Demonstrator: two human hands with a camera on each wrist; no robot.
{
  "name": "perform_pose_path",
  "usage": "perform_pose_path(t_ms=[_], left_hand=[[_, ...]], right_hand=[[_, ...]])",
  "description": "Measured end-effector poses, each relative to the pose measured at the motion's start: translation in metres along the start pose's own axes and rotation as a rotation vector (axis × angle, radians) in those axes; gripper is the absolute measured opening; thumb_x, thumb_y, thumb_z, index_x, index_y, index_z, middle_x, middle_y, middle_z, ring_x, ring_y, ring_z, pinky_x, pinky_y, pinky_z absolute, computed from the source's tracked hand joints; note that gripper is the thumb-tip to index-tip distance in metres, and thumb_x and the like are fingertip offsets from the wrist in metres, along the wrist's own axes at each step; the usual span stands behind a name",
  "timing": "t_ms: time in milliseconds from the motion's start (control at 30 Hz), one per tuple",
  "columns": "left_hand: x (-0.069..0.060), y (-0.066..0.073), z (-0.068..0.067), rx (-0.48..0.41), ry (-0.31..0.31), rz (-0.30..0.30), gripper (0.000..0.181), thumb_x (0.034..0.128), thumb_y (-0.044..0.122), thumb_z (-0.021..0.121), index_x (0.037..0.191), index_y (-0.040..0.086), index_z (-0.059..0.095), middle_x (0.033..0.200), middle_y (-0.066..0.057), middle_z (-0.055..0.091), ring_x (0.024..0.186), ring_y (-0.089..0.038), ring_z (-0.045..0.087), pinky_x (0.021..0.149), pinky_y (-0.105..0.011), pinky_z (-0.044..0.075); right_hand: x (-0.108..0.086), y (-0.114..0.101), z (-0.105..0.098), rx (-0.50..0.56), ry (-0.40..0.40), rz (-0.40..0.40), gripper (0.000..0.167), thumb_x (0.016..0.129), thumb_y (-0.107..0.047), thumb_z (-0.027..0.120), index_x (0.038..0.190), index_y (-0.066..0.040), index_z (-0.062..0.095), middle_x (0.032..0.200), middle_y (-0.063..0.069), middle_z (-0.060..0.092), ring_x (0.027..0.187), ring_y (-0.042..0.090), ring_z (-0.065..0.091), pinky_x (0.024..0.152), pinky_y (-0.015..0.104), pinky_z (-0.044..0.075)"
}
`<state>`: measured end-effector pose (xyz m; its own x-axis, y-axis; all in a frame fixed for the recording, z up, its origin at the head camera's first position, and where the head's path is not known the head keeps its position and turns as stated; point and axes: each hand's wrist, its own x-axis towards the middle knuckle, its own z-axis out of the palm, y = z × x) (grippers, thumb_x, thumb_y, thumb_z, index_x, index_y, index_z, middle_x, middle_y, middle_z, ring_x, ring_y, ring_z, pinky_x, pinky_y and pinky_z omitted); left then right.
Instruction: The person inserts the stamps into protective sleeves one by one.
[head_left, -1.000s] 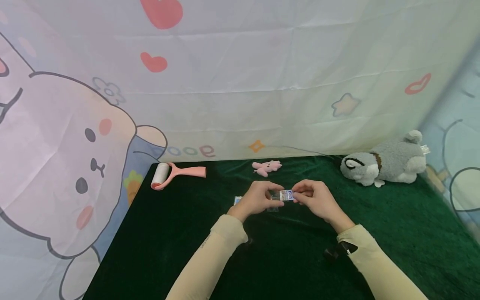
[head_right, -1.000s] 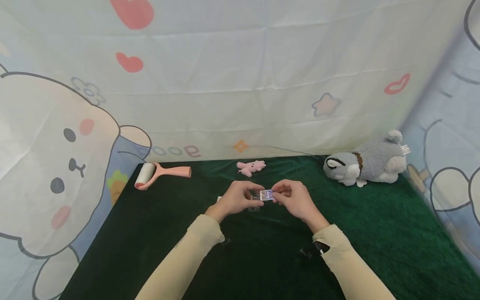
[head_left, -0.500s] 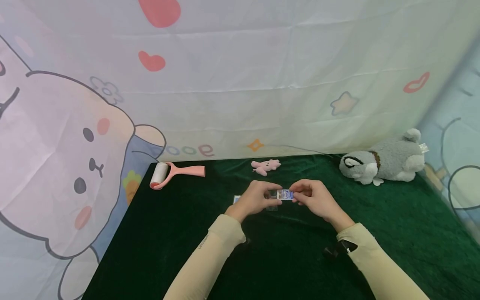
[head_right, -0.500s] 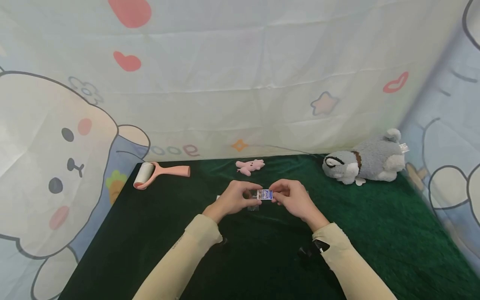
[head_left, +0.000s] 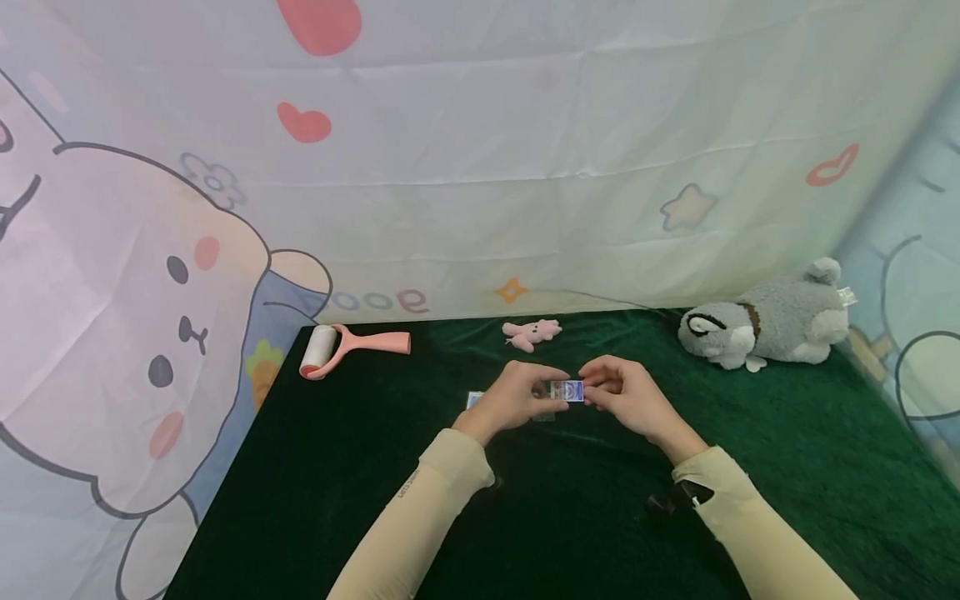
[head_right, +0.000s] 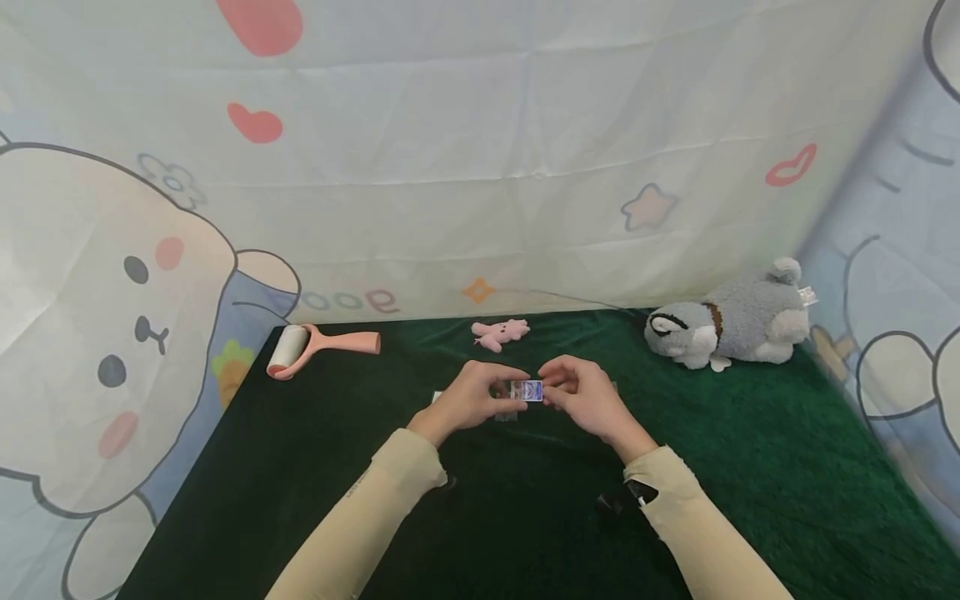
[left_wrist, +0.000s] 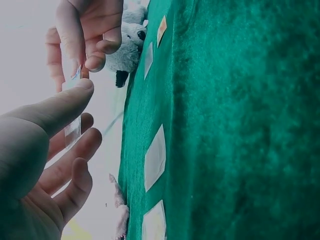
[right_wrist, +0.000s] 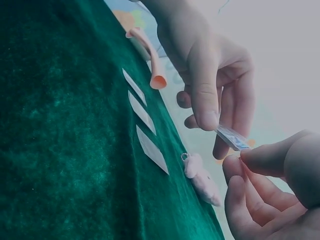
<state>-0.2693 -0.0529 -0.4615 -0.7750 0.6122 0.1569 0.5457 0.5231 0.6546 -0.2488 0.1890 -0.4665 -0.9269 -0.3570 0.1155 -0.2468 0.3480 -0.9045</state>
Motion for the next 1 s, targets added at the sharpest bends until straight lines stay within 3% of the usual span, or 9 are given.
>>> perform_pose_path(t_ms=[233, 467, 667, 1000], left_hand=[[0.0009, 0.0033, 0.0009, 0.016, 0.009, 0.031, 0.039, 0.0968, 0.023, 0.079, 0.133, 0.011, 0.072, 0.119, -0.003, 0.075, 0.092, -0.007, 0.066, 0.084, -0.018, 0.055], [0.0008, 0.0059, 0.0031, 0.046, -0.007, 0.013, 0.041, 0.0974, 0.026, 0.078, 0.136, 0.014, 0.070, 0.126, -0.002, 0.073, 0.099, -0.008, 0.065, 0.092, -0.023, 0.055], [0.0020, 0.0081, 0.0051, 0.066, -0.016, 0.015, 0.041, 0.0982, 0.026, 0.077, 0.137, 0.013, 0.070, 0.128, -0.003, 0.073, 0.103, -0.008, 0.065, 0.094, -0.023, 0.055], [0.0017, 0.0063, 0.0060, 0.040, -0.005, 0.045, 0.044, 0.0965, 0.029, 0.079, 0.135, 0.010, 0.070, 0.123, -0.003, 0.074, 0.095, -0.007, 0.064, 0.088, -0.027, 0.058]], right_hand=[[0.0006, -0.0010, 0.0013, 0.001, -0.010, 0.007, 0.028, 0.103, -0.002, 0.065, 0.130, 0.004, 0.061, 0.113, 0.018, 0.071, 0.092, 0.027, 0.070, 0.075, 0.030, 0.059], [0.0021, -0.0013, 0.0034, -0.002, -0.018, 0.012, 0.028, 0.103, 0.000, 0.062, 0.130, 0.002, 0.061, 0.113, 0.019, 0.071, 0.091, 0.029, 0.071, 0.075, 0.030, 0.059], [0.0015, -0.0014, 0.0045, -0.002, -0.023, 0.014, 0.028, 0.102, 0.001, 0.061, 0.130, 0.000, 0.061, 0.112, 0.019, 0.071, 0.093, 0.037, 0.071, 0.076, 0.033, 0.060], [0.0005, 0.0023, 0.0031, -0.009, -0.031, 0.011, 0.025, 0.104, -0.005, 0.064, 0.128, -0.001, 0.062, 0.112, 0.018, 0.072, 0.093, 0.031, 0.072, 0.077, 0.031, 0.060]])
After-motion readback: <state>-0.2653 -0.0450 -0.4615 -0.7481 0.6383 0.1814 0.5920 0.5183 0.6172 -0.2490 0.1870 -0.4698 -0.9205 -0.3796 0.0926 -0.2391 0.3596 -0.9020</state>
